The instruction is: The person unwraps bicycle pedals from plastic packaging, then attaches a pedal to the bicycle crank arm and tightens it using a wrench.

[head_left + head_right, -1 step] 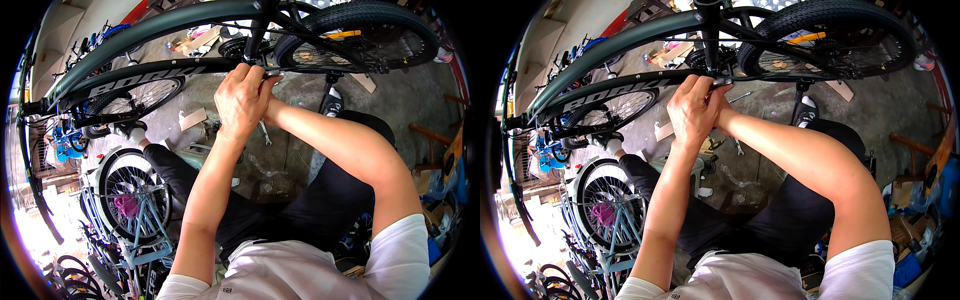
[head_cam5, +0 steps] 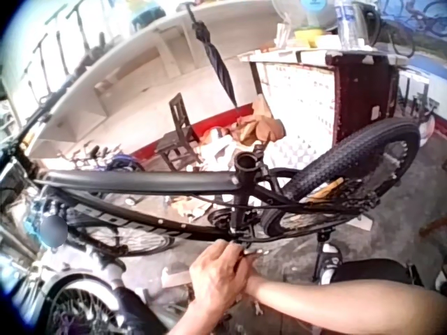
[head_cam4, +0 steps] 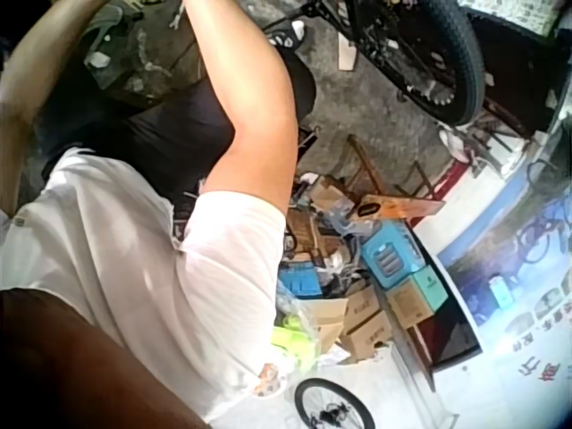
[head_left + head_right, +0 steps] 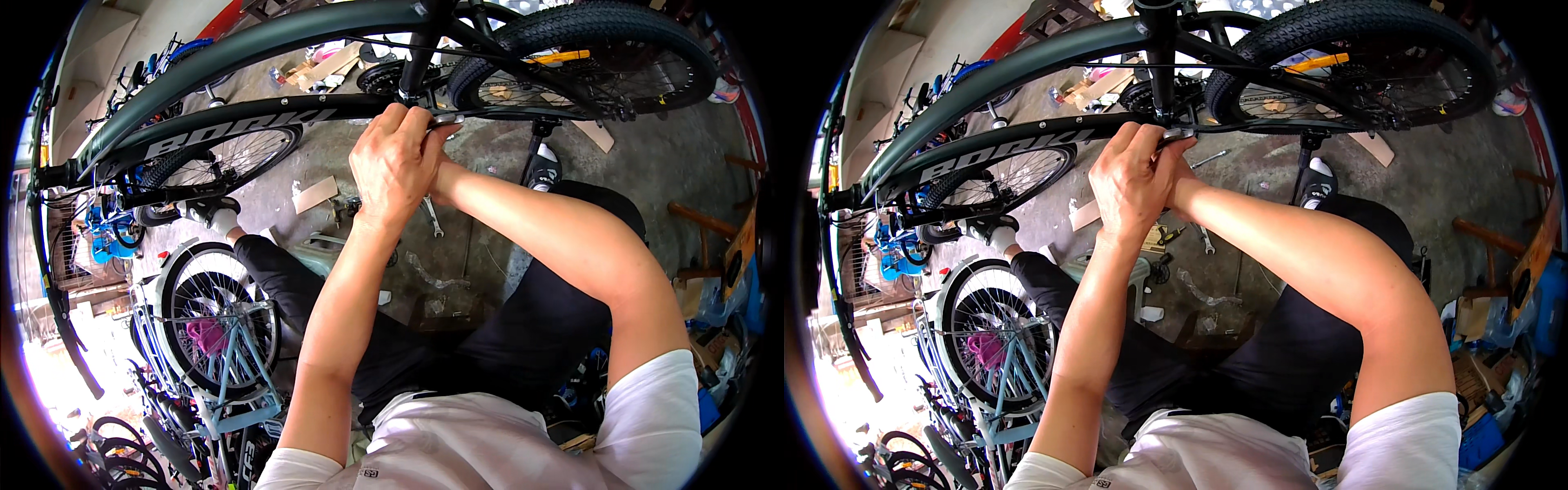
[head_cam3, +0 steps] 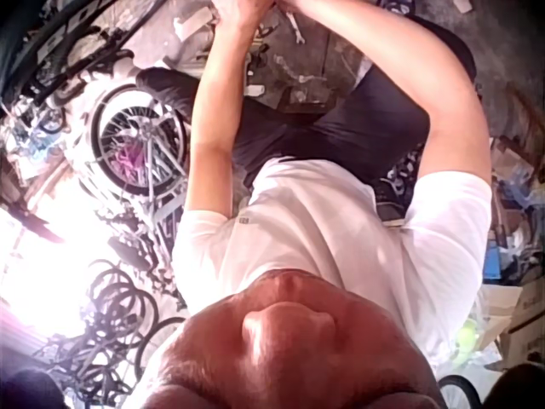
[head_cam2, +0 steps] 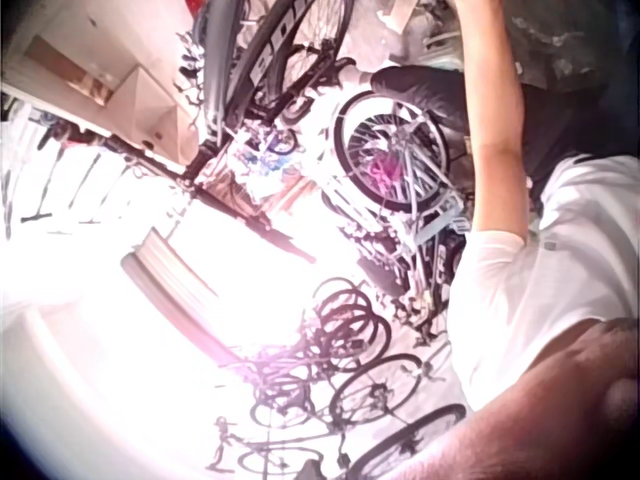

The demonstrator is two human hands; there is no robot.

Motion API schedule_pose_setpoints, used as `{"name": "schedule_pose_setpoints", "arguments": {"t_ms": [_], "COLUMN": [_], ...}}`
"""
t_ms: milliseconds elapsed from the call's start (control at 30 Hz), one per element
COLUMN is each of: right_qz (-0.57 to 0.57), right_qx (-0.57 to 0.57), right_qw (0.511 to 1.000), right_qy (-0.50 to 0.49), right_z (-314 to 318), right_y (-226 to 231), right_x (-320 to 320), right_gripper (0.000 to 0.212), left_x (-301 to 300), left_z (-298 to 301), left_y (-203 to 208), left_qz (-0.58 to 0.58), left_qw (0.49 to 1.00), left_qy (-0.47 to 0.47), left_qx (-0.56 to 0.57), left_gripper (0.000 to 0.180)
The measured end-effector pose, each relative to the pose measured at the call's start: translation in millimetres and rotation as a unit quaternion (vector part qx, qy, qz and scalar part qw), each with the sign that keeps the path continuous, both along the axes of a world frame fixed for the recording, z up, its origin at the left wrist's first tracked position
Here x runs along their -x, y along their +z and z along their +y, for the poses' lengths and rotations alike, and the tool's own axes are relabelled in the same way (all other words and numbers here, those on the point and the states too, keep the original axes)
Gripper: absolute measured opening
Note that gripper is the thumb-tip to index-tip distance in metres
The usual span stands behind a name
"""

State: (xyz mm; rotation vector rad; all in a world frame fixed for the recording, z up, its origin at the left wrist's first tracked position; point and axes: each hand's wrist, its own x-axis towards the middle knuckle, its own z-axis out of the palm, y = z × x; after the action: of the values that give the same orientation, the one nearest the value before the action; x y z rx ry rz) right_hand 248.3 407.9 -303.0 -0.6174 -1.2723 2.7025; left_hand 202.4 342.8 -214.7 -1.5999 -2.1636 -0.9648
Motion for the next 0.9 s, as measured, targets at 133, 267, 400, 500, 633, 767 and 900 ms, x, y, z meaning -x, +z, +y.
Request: {"name": "schedule_pose_setpoints", "arguments": {"t_ms": [133, 267, 400, 500, 633, 767, 900], "right_qz": [0.003, -0.089, -0.092, -0.066, -0.058, -0.058, -0.083], "right_qx": [-0.155, -0.218, -0.217, -0.229, -0.157, -0.181, -0.166], "right_qw": [0.985, 0.971, 0.970, 0.969, 0.985, 0.980, 0.981], "right_qy": [-0.076, -0.052, -0.063, -0.064, -0.033, -0.058, -0.065], "right_z": [-5, -1, 2, 5, 7, 9, 7], "right_y": [4, 22, 36, 27, 33, 32, 44], "right_x": [7, 7, -8, -6, -11, -15, -16], "right_gripper": [0.039, 0.060, 0.057, 0.055, 0.054, 0.056, 0.057], "left_x": [12, 36, 54, 75, 79, 78, 82], "left_z": [-13, -31, -39, -52, -57, -43, -35], "left_y": [-4, -8, -21, -53, -85, -122, -155], "left_qz": [-0.027, -0.199, -0.404, -0.558, -0.677, -0.760, -0.835], "left_qw": [0.996, 0.958, 0.879, 0.786, 0.672, 0.577, 0.496], "left_qy": [0.039, 0.152, 0.166, 0.142, 0.159, 0.127, 0.068], "left_qx": [-0.071, -0.142, -0.191, -0.224, -0.256, -0.273, -0.227], "left_gripper": [0.016, 0.017, 0.043, 0.048, 0.045, 0.046, 0.048]}}
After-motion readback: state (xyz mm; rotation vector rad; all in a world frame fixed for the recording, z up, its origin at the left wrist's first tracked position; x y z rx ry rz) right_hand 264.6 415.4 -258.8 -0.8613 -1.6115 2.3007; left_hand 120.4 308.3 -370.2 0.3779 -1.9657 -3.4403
